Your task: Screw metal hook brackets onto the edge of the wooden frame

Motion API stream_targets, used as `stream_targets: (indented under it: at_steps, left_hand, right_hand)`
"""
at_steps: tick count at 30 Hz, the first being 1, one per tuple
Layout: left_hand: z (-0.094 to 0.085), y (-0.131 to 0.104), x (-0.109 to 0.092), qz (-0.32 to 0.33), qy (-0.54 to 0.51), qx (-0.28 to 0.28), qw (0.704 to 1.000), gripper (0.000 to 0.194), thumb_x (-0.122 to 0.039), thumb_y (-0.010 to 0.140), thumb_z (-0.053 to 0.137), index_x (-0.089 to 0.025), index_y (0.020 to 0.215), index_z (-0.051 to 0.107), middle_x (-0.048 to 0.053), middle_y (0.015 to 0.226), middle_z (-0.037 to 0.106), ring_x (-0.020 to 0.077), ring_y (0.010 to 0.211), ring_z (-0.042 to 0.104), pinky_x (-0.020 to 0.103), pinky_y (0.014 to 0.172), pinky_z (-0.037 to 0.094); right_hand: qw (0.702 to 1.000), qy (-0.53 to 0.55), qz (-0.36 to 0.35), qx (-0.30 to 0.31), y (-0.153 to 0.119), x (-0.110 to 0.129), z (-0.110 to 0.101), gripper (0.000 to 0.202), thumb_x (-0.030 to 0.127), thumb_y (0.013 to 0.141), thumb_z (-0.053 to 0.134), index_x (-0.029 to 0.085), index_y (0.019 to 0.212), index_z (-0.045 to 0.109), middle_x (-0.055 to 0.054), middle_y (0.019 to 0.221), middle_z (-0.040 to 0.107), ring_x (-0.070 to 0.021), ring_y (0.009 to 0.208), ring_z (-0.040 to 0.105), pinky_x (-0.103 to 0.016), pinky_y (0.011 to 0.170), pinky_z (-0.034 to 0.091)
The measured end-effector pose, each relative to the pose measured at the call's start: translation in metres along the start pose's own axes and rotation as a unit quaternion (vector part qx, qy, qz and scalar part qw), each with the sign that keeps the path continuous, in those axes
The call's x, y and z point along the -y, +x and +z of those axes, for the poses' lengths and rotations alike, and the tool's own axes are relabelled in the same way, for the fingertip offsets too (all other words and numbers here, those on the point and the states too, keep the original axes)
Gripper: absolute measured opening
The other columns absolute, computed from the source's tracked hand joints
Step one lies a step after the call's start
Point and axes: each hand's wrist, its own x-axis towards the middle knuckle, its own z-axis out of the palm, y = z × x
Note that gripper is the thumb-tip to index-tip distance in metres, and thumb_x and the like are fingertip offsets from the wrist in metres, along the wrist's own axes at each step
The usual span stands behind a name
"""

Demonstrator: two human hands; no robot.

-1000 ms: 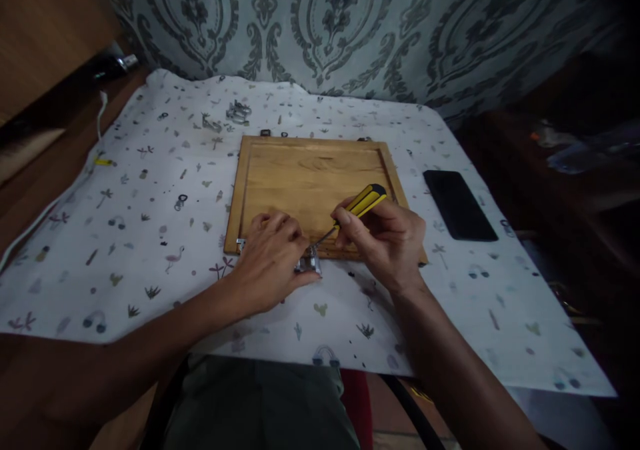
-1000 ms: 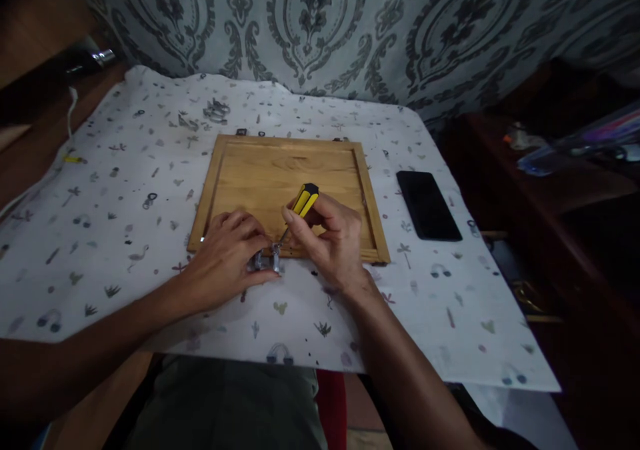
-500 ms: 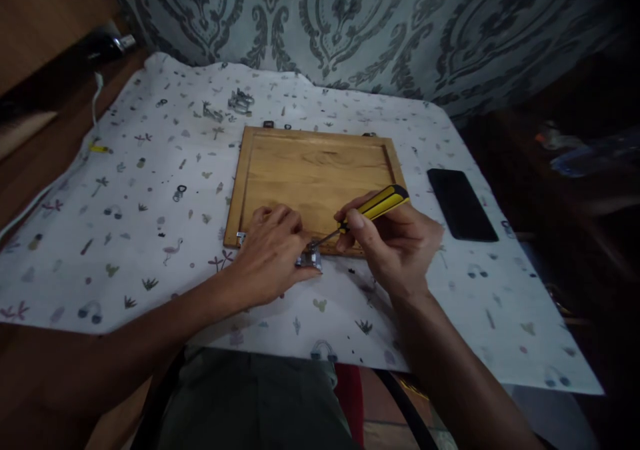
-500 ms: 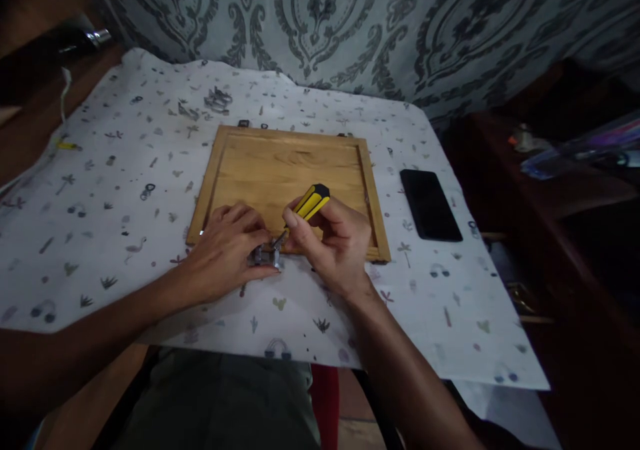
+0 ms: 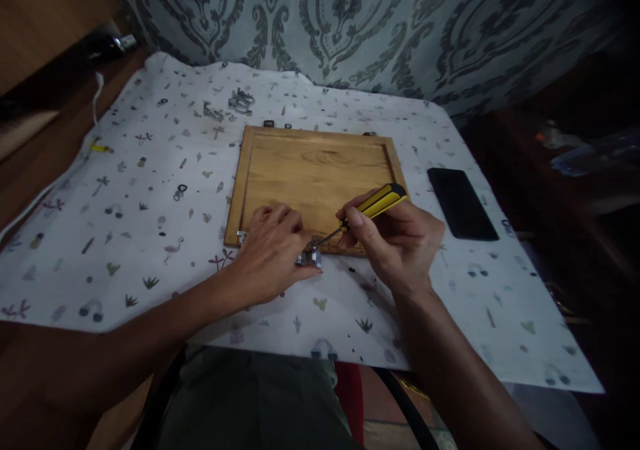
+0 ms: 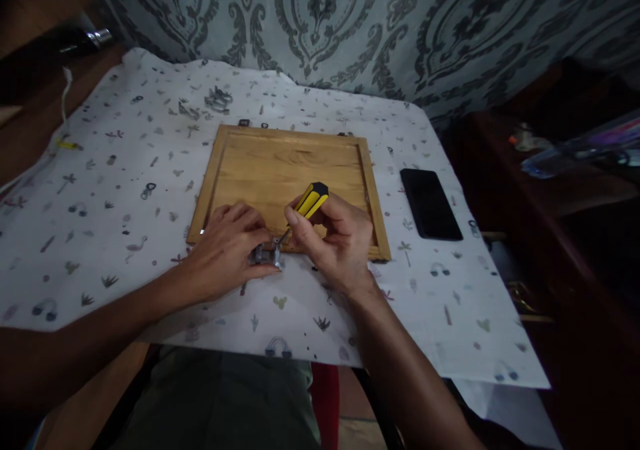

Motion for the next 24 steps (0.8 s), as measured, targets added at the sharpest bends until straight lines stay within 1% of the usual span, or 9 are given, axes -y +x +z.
stream_targets:
  at_steps: [6,10,13,15,19,21,24]
  left_hand:
    - [0.002,0.000,0.001,0.003,0.000,-0.011,1.000,0.038,-0.052,0.087,0.083,-0.017,0.102,0.076,0.009,0.107,0.067,0.0321,0.113,0.053,0.048,0.097,0.042]
    - [0.001,0.000,0.000,0.004,0.002,-0.001,1.000,0.039,-0.053,0.088,0.082,-0.017,0.104,0.076,0.009,0.108,0.067,0.0316,0.114,0.053,0.048,0.099,0.042]
    - [0.000,0.001,0.000,0.002,0.007,0.004,1.000,0.038,-0.053,0.089,0.081,-0.018,0.104,0.076,0.009,0.108,0.067,0.0311,0.113,0.053,0.048,0.099,0.042]
    - [0.000,0.001,0.000,0.001,0.008,0.004,1.000,0.037,-0.052,0.089,0.081,-0.019,0.105,0.076,0.009,0.107,0.067,0.0308,0.113,0.053,0.047,0.099,0.041]
    - [0.001,0.001,0.000,-0.002,0.007,0.002,1.000,0.037,-0.051,0.089,0.081,-0.019,0.107,0.075,0.008,0.109,0.067,0.0308,0.113,0.053,0.047,0.099,0.041]
    - [0.001,0.001,0.000,-0.003,0.008,0.002,1.000,0.038,-0.051,0.089,0.081,-0.019,0.108,0.075,0.008,0.109,0.067,0.0309,0.114,0.053,0.048,0.100,0.041]
    - [0.001,0.001,-0.001,-0.003,0.008,0.004,1.000,0.039,-0.051,0.088,0.082,-0.019,0.109,0.075,0.009,0.110,0.067,0.0310,0.114,0.053,0.048,0.100,0.041]
  right_hand:
    - [1.000,-0.015,0.000,0.012,0.000,0.000,-0.001,0.021,0.043,0.094,0.076,0.024,0.086,0.075,0.001,0.073,0.070,-0.0130,0.051,0.063,-0.027,0.044,0.052]
    - [0.999,-0.025,-0.012,0.016,0.002,0.002,-0.002,0.017,0.039,0.088,0.083,0.025,0.083,0.075,0.000,0.076,0.072,-0.0141,0.058,0.064,-0.026,0.047,0.052]
    - [0.999,-0.020,-0.020,0.021,0.003,0.003,-0.003,0.024,0.043,0.083,0.087,0.025,0.077,0.074,0.000,0.073,0.071,-0.0152,0.061,0.063,-0.028,0.049,0.054]
    - [1.000,-0.010,-0.010,0.024,0.004,0.004,-0.003,0.029,0.047,0.080,0.089,0.024,0.074,0.072,-0.001,0.074,0.072,-0.0145,0.059,0.062,-0.027,0.046,0.053]
    - [0.998,0.041,0.034,0.038,0.005,0.008,-0.001,0.030,0.046,0.078,0.091,0.023,0.077,0.073,-0.001,0.080,0.077,-0.0098,0.047,0.058,-0.023,0.037,0.048]
    - [0.996,0.064,0.051,0.045,0.006,0.010,0.000,0.031,0.046,0.076,0.092,0.022,0.075,0.072,0.000,0.078,0.077,-0.0089,0.043,0.057,-0.022,0.035,0.048]
    - [0.993,0.084,0.063,0.047,0.008,0.011,0.000,0.034,0.045,0.073,0.095,0.022,0.074,0.070,0.002,0.075,0.075,-0.0091,0.043,0.058,-0.022,0.035,0.050]
